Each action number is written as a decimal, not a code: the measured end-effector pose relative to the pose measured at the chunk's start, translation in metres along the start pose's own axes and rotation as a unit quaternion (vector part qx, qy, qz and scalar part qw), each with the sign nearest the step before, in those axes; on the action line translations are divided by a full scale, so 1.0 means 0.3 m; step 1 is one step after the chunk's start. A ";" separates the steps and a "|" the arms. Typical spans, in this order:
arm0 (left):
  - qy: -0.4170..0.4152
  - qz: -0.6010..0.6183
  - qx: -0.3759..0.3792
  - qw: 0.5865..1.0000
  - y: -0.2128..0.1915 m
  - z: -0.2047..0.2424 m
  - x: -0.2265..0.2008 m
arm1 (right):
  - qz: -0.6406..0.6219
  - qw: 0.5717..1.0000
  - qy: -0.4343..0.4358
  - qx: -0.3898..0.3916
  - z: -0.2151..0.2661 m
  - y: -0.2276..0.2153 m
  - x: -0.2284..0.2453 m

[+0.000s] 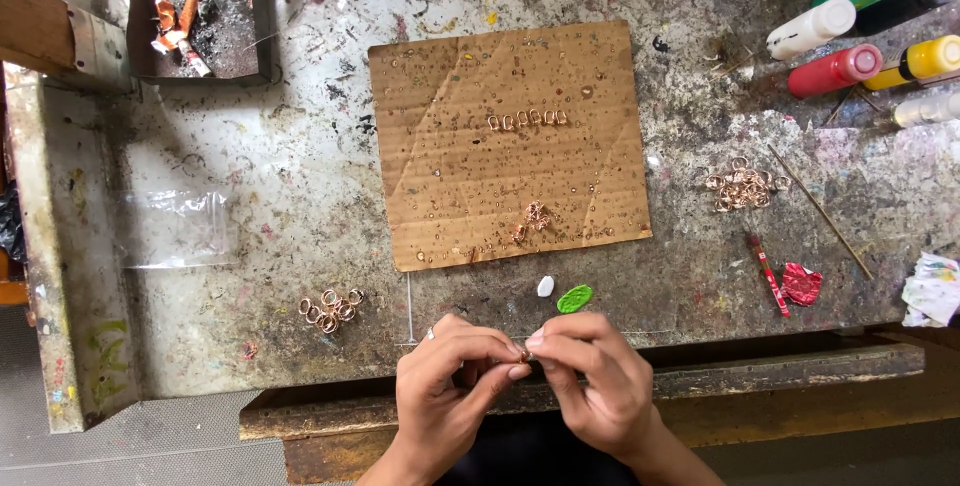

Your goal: The person arranges small metal jump rings into rows on a piece of cardboard and then transfers them into a small plastic bag.

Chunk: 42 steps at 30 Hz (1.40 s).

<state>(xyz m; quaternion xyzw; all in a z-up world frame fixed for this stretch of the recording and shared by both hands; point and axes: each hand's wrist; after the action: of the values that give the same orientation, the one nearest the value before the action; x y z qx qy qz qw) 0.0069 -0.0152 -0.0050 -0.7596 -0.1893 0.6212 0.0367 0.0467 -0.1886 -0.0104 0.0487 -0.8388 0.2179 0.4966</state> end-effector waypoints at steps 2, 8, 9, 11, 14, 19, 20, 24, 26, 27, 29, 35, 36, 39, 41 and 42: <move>0.009 -0.017 0.009 1.000 -0.008 -0.008 0.006 | 0.010 1.000 -0.012 0.019 -0.011 -0.021 -0.021; 0.071 -0.105 0.048 0.991 -0.054 -0.066 0.028 | 0.161 0.979 -0.057 0.108 -0.124 -0.098 -0.140; 0.093 -0.124 0.045 0.987 -0.063 -0.085 0.023 | 0.201 0.970 -0.047 0.131 -0.153 -0.113 -0.154; 0.110 -0.155 0.064 0.980 -0.081 -0.124 0.050 | 0.222 0.964 -0.056 0.135 -0.201 -0.114 -0.174; 0.134 -0.202 0.060 0.968 -0.086 -0.195 0.106 | 0.236 0.961 -0.047 0.136 -0.249 -0.110 -0.197; 0.178 -0.323 0.064 0.927 -0.117 -0.367 0.134 | 0.226 0.961 -0.032 0.153 -0.331 -0.129 -0.206; 0.172 -0.366 0.084 0.911 -0.119 -0.402 0.149 | 0.234 0.961 -0.019 0.149 -0.349 -0.136 -0.210; 0.249 -0.479 0.073 0.839 -0.105 -0.536 0.195 | 0.307 0.940 -0.015 0.145 -0.423 -0.183 -0.329; 0.244 -0.488 0.071 0.835 -0.071 -0.557 0.202 | 0.337 0.928 -0.012 0.157 -0.460 -0.183 -0.333; 0.238 -0.496 0.070 0.832 -0.051 -0.572 0.205 | 0.367 0.915 -0.008 0.168 -0.481 -0.186 -0.336; 0.226 -0.491 0.079 0.837 -0.025 -0.589 0.227 | 0.370 0.914 -0.006 0.168 -0.487 -0.180 -0.364; 0.226 -0.521 0.062 0.821 -0.002 -0.595 0.309 | 0.360 0.921 -0.061 0.138 -0.466 -0.178 -0.469; 0.231 -0.531 0.058 0.813 -0.001 -0.596 0.325 | 0.365 0.919 -0.077 0.129 -0.464 -0.180 -0.475; 0.223 -0.524 0.066 0.819 -0.023 -0.597 0.309 | 0.330 0.936 -0.080 0.094 -0.443 -0.191 -0.478; 0.200 -0.508 0.072 0.835 -0.045 -0.581 0.272 | 0.264 0.958 -0.056 0.092 -0.420 -0.208 -0.421; 0.178 -0.490 0.079 0.850 -0.054 -0.572 0.255 | 0.198 0.976 -0.030 0.090 -0.405 -0.217 -0.392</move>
<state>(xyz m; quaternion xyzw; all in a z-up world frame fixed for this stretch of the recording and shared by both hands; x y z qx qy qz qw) 0.1793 0.0562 -0.0328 -0.6603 -0.4772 0.3901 0.4290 0.2239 -0.2127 -0.0401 -0.0673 -0.8230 0.3849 0.4122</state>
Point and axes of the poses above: each hand's wrist, its own z-axis away from the middle knuckle, its own y-axis out of the palm, x = y × z, and after that the axes turned 11 degrees about -z, right-handed
